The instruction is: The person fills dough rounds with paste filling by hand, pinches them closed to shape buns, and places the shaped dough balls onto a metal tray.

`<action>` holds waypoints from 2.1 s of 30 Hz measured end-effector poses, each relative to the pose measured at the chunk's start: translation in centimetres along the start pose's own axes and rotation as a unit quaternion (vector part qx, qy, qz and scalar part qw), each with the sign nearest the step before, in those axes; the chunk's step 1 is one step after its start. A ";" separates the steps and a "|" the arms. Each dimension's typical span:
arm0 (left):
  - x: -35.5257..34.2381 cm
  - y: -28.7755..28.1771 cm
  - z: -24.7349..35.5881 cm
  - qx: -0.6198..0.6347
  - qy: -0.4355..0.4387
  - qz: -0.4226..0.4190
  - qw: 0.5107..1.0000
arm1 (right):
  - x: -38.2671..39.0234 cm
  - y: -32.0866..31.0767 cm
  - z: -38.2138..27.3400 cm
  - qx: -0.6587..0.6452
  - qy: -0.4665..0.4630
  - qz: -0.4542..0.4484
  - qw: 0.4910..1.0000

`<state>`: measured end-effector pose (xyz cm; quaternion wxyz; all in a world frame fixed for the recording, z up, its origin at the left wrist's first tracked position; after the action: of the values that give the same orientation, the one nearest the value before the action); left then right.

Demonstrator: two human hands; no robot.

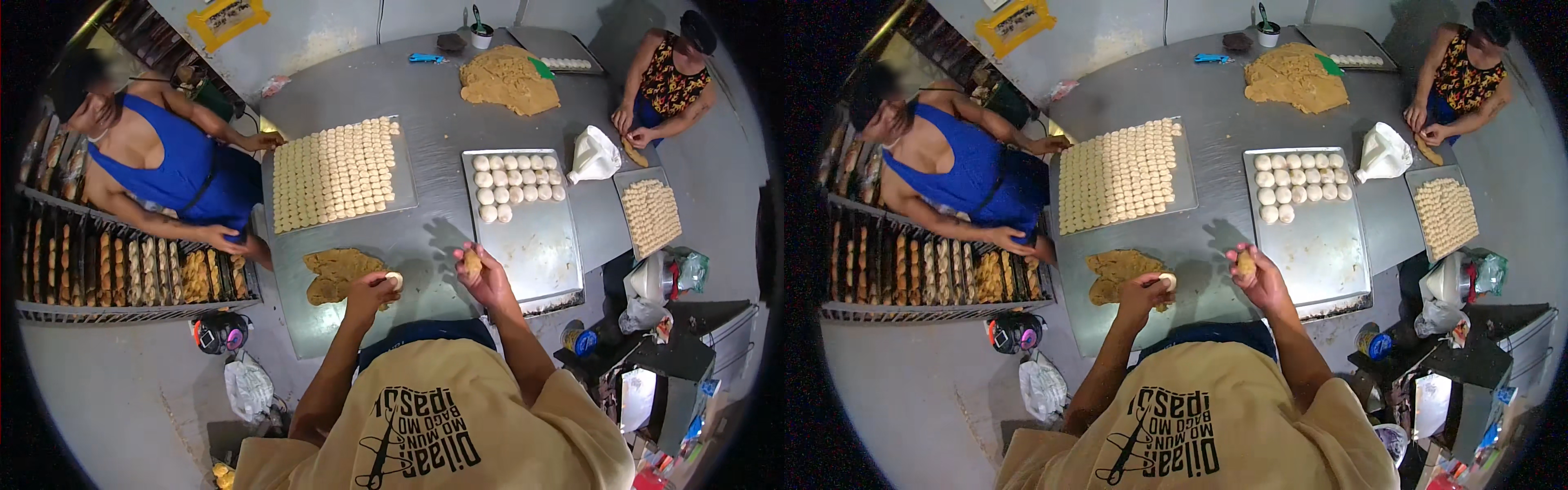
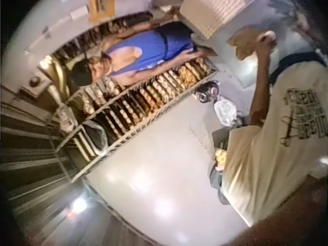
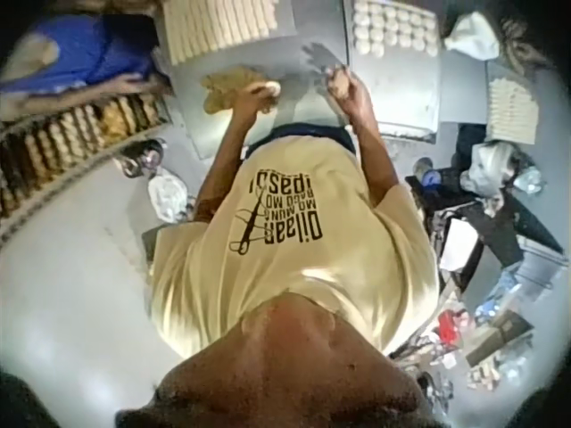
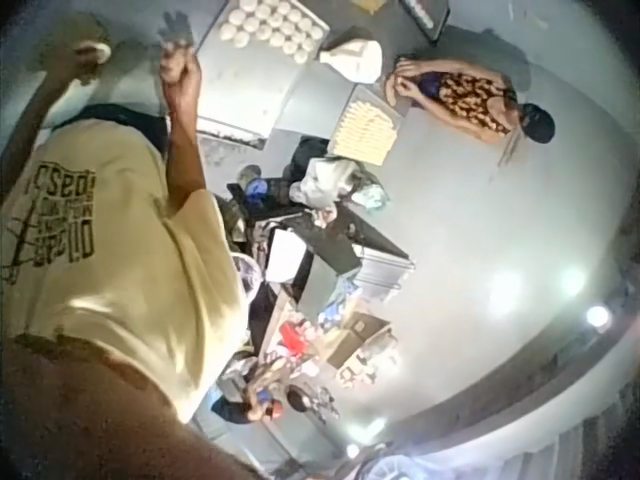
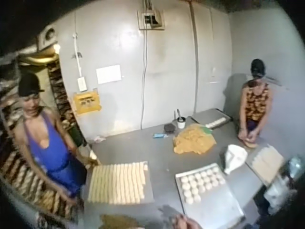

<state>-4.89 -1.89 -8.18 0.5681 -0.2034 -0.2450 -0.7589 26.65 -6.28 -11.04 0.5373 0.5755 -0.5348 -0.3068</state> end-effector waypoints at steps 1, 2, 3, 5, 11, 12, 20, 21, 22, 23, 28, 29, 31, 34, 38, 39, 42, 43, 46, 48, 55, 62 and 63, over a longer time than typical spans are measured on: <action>-0.1 0.2 0.1 0.000 0.002 0.002 1.000 | -0.7 -0.3 0.3 -0.012 -0.019 0.066 0.998; -0.3 0.5 0.3 -0.009 0.001 -0.016 1.000 | -1.3 -0.5 0.5 -0.024 -0.039 0.131 0.990; -0.4 0.8 0.4 -0.019 -0.001 -0.036 0.999 | -2.0 -1.0 0.5 -0.034 -0.036 0.123 0.991; -0.6 0.7 0.2 -0.026 0.005 -0.040 0.999 | -3.0 2.2 0.4 0.029 -0.013 0.095 0.995; -1.5 0.4 -0.9 -0.042 0.026 -0.045 0.998 | -5.7 9.0 1.6 0.174 0.017 0.099 0.980; -1.5 0.3 -1.0 -0.033 0.024 -0.039 0.998 | -5.8 8.5 1.8 0.198 0.016 0.114 0.973; -0.8 -1.6 -2.4 -0.026 -0.005 0.004 1.000 | -4.3 5.5 3.5 0.348 0.022 0.241 0.906; -0.8 -1.7 -2.5 -0.023 -0.009 0.011 1.000 | -4.0 6.5 3.5 0.282 -0.008 0.212 0.936; -0.7 -1.9 -2.6 -0.020 -0.009 0.012 1.000 | -3.7 7.0 3.7 0.214 -0.039 0.181 0.959; -0.6 -2.1 -2.6 -0.012 -0.008 0.007 1.000 | -2.8 6.4 2.6 0.197 0.010 0.098 0.975; -0.5 -1.2 -1.2 -0.006 -0.006 -0.012 1.000 | -2.1 2.9 1.9 -0.050 0.010 0.039 0.998; -0.6 -1.0 -1.1 -0.015 0.002 -0.030 0.999 | -2.5 2.6 2.2 0.036 0.007 0.099 0.994; -0.8 -0.9 -0.7 -0.025 0.009 -0.048 0.998 | -3.9 5.0 3.3 0.140 0.000 0.192 0.971; -1.1 -0.1 0.8 -0.026 0.041 -0.058 0.997 | -4.8 6.5 3.0 0.195 0.017 0.180 0.964; -1.4 0.7 2.7 0.026 0.020 -0.027 0.999 | -6.1 9.0 3.4 0.347 -0.031 0.232 0.908; -1.7 0.6 2.9 0.028 0.032 -0.023 0.999 | -5.9 9.4 2.5 0.389 -0.014 0.182 0.903; -2.0 0.3 3.6 0.043 0.058 -0.030 0.997 | -5.0 11.1 3.6 0.407 -0.095 0.059 0.906; -1.9 0.3 3.9 0.047 0.061 -0.013 0.997 | -4.3 11.4 2.7 0.444 -0.036 0.028 0.895; -1.2 1.1 5.0 0.052 0.076 0.018 0.996 | -2.8 14.4 2.8 0.614 -0.152 0.031 0.774; -0.9 1.6 5.6 0.080 0.069 0.002 0.994 | -2.6 14.9 3.2 0.643 -0.186 0.035 0.742; 0.8 3.3 6.5 0.059 0.072 -0.052 0.994 | -3.1 14.1 4.8 0.753 -0.226 0.007 0.618; 2.7 3.3 7.3 0.060 0.097 -0.093 0.989 | -3.5 13.0 3.1 0.558 -0.053 0.040 0.827; 2.8 3.5 7.4 0.068 0.109 -0.088 0.988 | -3.7 12.9 3.1 0.497 -0.035 0.063 0.865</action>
<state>-2.07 -0.36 -0.12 0.5351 -0.0582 -0.2497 -0.8049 19.27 -1.79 -0.39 0.1795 0.7201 -0.6701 0.0140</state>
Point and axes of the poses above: each hand's wrist, its own x-axis away from the middle knuckle, its own y-axis out of the palm, z = x × y, the point moved 1 cm from there along -x, towards the middle knuckle, and after that the axes turned 7 degrees about -x, right-handed, at the moved point
